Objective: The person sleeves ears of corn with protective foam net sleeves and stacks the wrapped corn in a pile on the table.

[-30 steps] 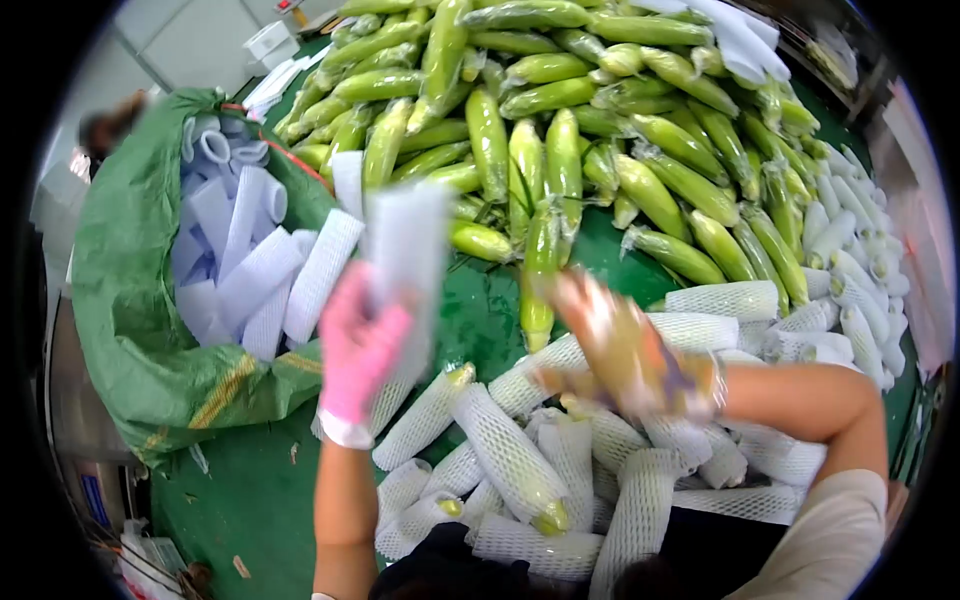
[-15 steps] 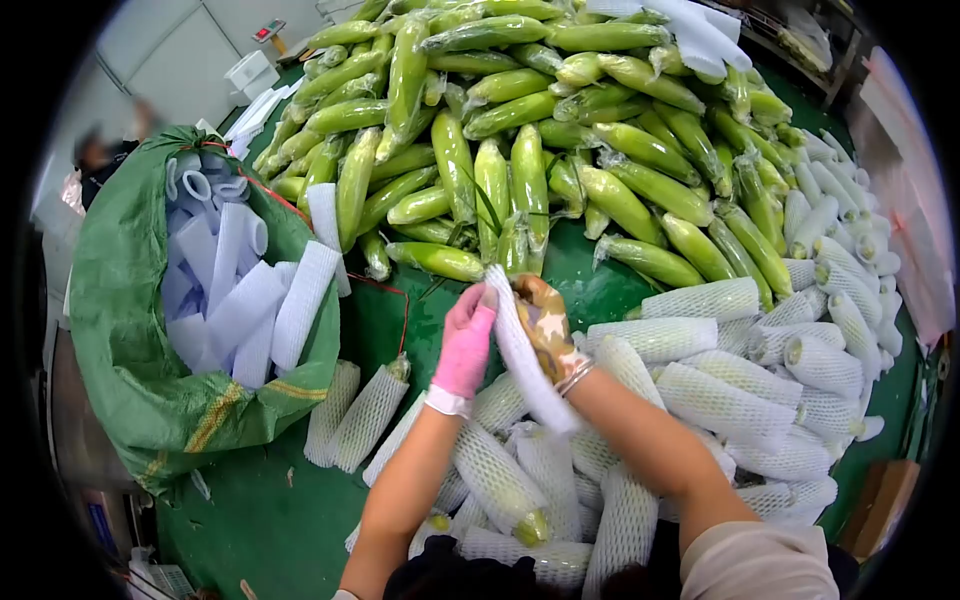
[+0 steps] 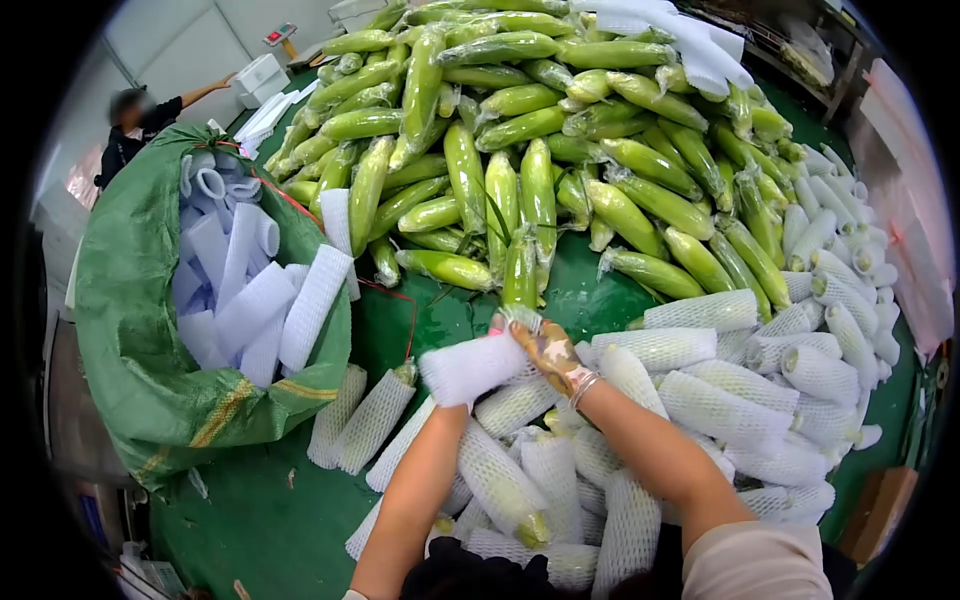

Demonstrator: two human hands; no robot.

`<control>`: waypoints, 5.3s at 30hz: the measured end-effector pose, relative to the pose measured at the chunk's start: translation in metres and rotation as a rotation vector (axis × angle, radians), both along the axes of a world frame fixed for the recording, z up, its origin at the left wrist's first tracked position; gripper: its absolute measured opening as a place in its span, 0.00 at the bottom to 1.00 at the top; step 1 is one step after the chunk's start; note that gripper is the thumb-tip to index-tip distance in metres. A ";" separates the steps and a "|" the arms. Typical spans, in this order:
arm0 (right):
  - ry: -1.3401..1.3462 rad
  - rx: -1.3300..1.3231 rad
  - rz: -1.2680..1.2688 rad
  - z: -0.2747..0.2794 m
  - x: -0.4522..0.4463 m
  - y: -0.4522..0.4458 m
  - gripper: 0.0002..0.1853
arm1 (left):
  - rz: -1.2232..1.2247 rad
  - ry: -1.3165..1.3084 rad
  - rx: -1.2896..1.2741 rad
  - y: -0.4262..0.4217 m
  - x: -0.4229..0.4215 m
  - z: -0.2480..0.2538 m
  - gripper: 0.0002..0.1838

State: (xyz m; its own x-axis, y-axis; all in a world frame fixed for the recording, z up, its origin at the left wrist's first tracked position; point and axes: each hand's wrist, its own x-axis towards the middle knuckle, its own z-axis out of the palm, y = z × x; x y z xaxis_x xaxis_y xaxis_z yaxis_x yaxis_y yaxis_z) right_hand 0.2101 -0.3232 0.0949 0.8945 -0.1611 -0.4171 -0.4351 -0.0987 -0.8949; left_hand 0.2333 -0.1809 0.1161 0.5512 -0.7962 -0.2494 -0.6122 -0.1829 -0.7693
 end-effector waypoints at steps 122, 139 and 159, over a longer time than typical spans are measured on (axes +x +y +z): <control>-0.150 -1.949 -0.019 0.339 0.147 -0.267 0.47 | 0.286 2.241 -0.974 -0.030 -0.080 0.153 0.43; -0.853 -1.228 1.160 0.263 -0.016 -0.071 0.09 | 0.193 0.560 -1.855 -0.011 -0.078 0.109 0.23; -0.608 -0.039 0.419 0.163 0.093 -0.084 0.21 | 0.607 1.491 -2.040 -0.033 0.079 0.163 0.06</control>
State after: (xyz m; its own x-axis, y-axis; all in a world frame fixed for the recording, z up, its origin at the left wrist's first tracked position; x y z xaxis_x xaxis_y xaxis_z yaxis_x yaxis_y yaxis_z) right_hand 0.3026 -0.4072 0.2577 0.9556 0.2405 0.1704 0.2173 -0.1842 -0.9586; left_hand 0.3122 -0.2137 0.2790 0.9313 -0.3624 -0.0382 0.0328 -0.0210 0.9992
